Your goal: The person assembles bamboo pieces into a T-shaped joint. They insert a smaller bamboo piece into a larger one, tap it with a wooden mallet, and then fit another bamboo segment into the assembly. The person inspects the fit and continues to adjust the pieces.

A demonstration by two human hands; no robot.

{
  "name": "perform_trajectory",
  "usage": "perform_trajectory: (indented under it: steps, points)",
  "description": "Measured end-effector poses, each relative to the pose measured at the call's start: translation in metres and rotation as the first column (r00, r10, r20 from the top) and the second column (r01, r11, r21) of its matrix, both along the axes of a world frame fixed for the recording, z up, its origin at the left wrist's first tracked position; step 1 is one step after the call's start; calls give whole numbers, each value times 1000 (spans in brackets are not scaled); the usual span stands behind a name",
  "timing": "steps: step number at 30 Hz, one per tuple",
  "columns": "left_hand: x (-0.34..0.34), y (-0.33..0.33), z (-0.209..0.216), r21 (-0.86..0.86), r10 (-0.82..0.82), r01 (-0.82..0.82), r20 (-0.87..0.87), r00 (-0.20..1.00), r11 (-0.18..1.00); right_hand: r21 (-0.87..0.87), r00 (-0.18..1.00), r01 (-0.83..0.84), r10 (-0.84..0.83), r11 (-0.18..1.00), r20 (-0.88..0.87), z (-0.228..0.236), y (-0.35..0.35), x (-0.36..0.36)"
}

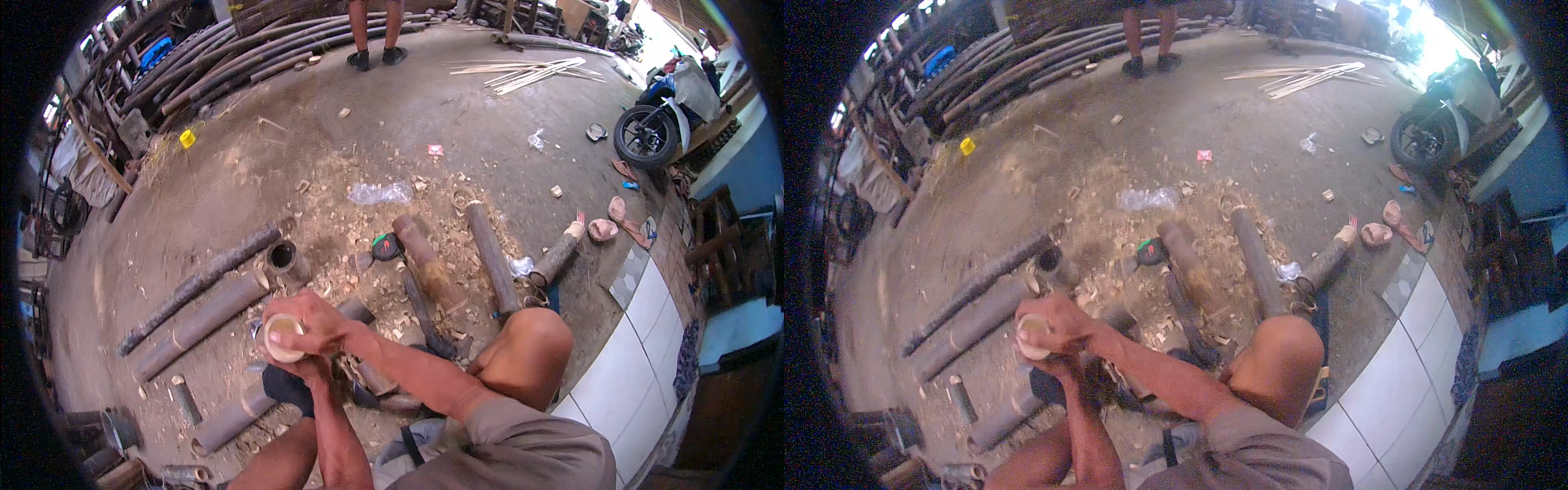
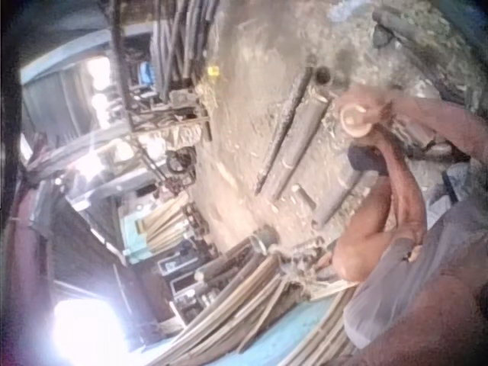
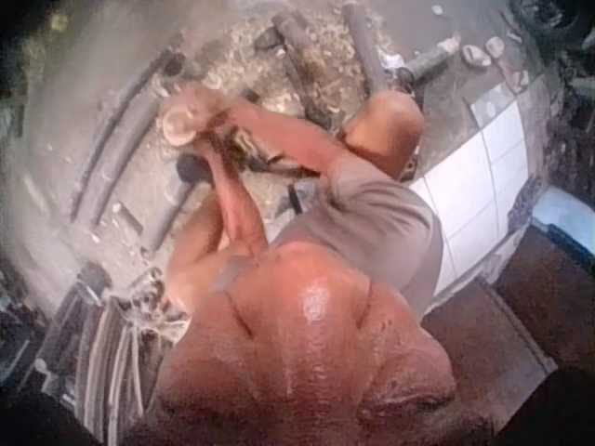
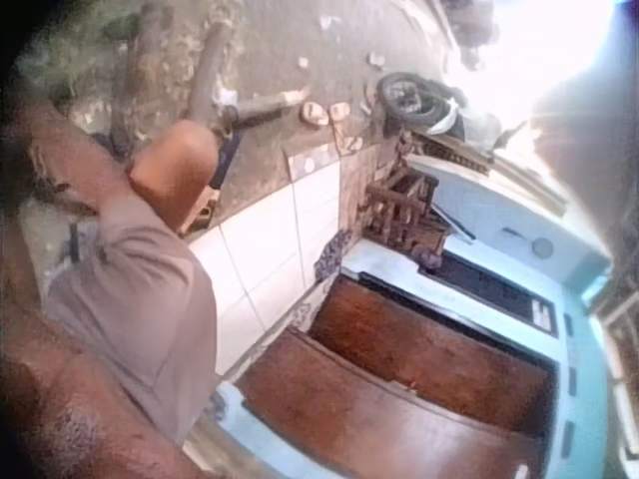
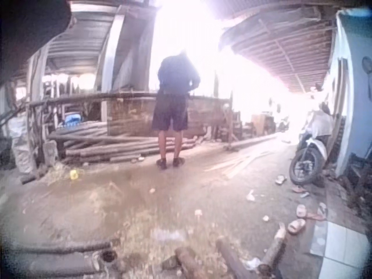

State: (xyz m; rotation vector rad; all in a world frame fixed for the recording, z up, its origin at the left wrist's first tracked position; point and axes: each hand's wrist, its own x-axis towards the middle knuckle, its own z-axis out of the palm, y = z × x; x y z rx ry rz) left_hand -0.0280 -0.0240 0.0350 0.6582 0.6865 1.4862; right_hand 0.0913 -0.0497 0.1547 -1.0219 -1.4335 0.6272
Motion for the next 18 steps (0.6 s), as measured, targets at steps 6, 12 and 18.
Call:
perform_trajectory:
  steps: [6, 12, 18]
  points:
    - [-13, -5, 4, 7, -16, 16, -24, 1000, 1000, 50, 983, 163, -158, 985, -94, 1, -13, -20]
    - [-22, -8, 11, 1, -8, 8, -43, 999, 1000, 53, 971, 230, -225, 972, -78, 7, -21, -31]
    - [-13, -21, 13, -14, 43, -43, -31, 999, 999, 35, 991, -112, 115, 993, -69, 12, -5, 5]
